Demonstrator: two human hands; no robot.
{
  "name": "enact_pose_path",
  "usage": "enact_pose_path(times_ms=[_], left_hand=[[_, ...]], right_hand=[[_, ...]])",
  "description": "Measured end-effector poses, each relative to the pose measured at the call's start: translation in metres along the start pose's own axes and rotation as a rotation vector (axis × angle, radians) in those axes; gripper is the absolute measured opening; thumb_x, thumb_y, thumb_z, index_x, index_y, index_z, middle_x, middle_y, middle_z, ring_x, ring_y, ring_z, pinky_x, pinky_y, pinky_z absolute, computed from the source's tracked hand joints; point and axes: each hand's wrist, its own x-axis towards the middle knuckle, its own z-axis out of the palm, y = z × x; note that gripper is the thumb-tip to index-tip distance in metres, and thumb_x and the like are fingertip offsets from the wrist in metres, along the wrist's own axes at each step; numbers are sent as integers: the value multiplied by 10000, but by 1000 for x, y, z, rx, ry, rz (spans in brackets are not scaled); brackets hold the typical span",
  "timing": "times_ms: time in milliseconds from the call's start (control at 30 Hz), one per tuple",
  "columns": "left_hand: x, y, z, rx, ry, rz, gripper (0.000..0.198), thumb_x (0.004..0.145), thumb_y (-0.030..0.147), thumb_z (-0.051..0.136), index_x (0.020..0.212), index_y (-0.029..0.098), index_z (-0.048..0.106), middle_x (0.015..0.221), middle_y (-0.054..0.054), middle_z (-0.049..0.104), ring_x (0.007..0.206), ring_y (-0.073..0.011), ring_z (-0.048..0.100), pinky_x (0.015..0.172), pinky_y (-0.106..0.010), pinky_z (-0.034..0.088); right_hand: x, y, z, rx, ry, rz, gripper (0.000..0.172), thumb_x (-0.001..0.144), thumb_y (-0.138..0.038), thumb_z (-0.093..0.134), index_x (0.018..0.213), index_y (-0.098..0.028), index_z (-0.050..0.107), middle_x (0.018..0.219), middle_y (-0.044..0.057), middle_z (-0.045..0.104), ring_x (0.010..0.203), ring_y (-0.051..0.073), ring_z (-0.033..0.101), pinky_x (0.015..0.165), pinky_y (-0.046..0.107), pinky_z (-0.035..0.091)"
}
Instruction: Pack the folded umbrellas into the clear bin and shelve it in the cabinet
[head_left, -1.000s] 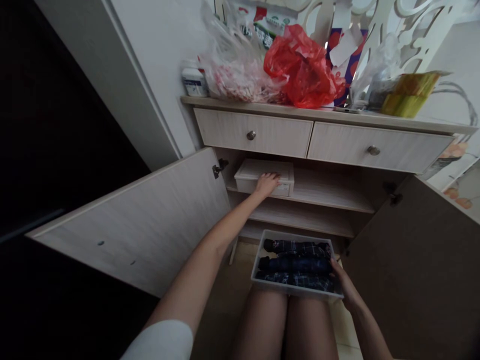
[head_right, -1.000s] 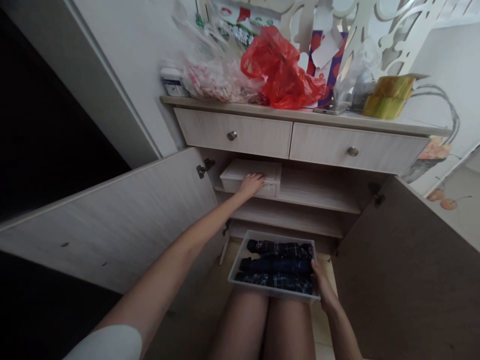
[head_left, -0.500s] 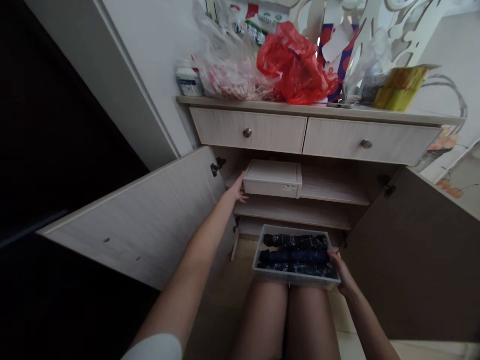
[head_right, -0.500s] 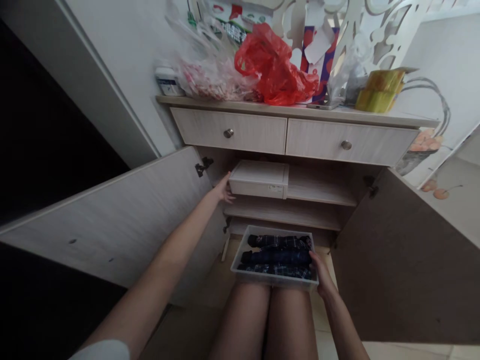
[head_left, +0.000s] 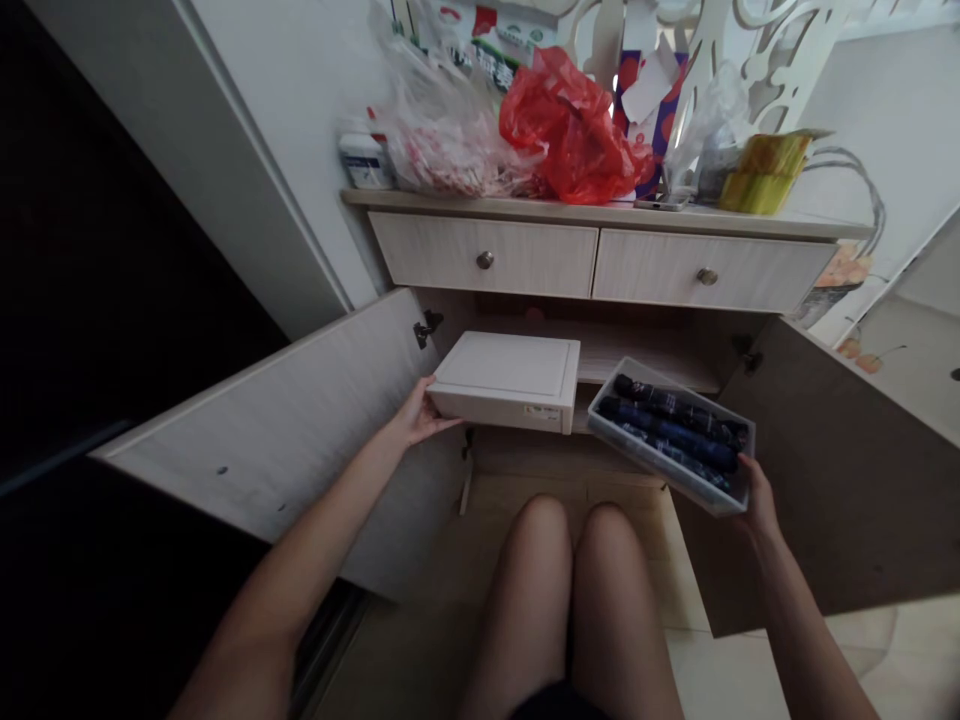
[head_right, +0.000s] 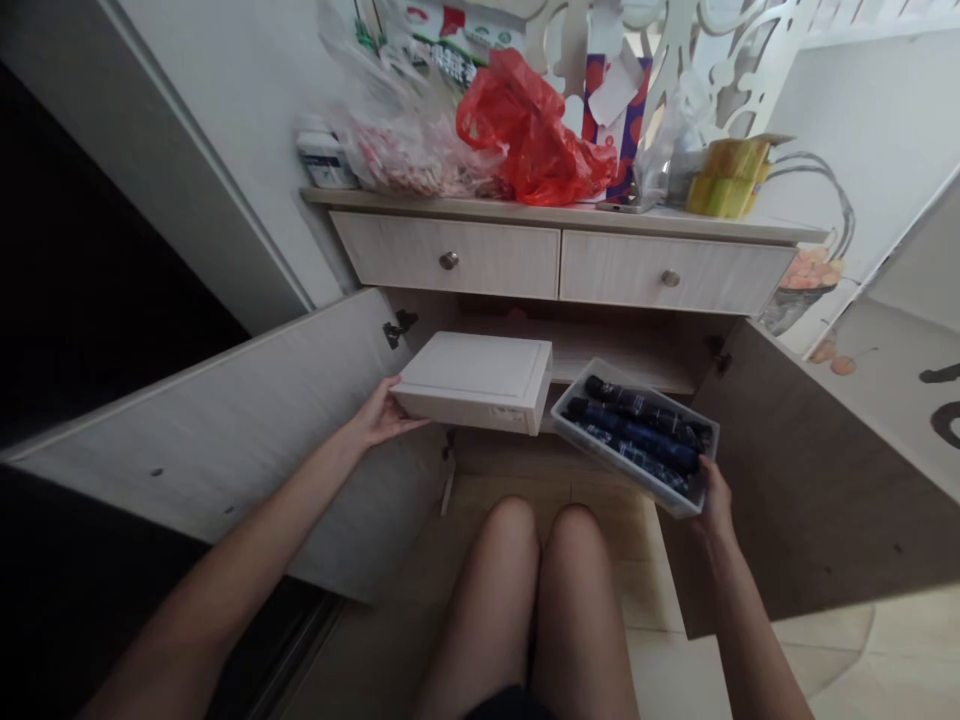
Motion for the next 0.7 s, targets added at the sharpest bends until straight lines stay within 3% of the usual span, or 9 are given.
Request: enact_pose_path(times_ms=[67, 167, 433, 700], left_hand=[[-18, -8, -5, -3, 1, -8, 346, 903, 398, 527, 1174, 197, 605, 967, -117, 643, 916, -246, 657, 817, -446, 613], [-35, -19, -5, -2, 1, 0, 353, 890, 389, 538, 1182, 200, 601, 951, -107, 644, 879, -238, 659, 789, -445, 621], [-47, -30, 2, -27, 50, 13, 363, 919, 401, 484, 1212, 220, 598, 983, -101, 648, 880, -232, 663, 777, -422, 624], [-53, -32, -1, -35, 82, 14, 366, 924, 392, 471, 1237, 237, 581, 979, -103, 658, 928, -256, 660, 804, -458, 619]], right_hand=[[8, -9, 14, 104, 119, 30, 375, 614, -466, 689, 886, -214, 628, 665, -6, 650, 649, 233, 644, 603, 381, 566], [11, -12, 33, 150, 154, 13, 397, 592, -444, 714, 895, -204, 626, 659, -22, 626, 636, 209, 622, 598, 360, 558], [3, -6, 46, 49, -76, 119, 356, 603, -478, 702, 833, -215, 635, 645, 6, 658, 633, 235, 644, 588, 369, 568], [5, -23, 56, 33, -112, 228, 303, 651, -431, 673, 838, -198, 627, 704, 47, 699, 719, 275, 691, 636, 397, 585]])
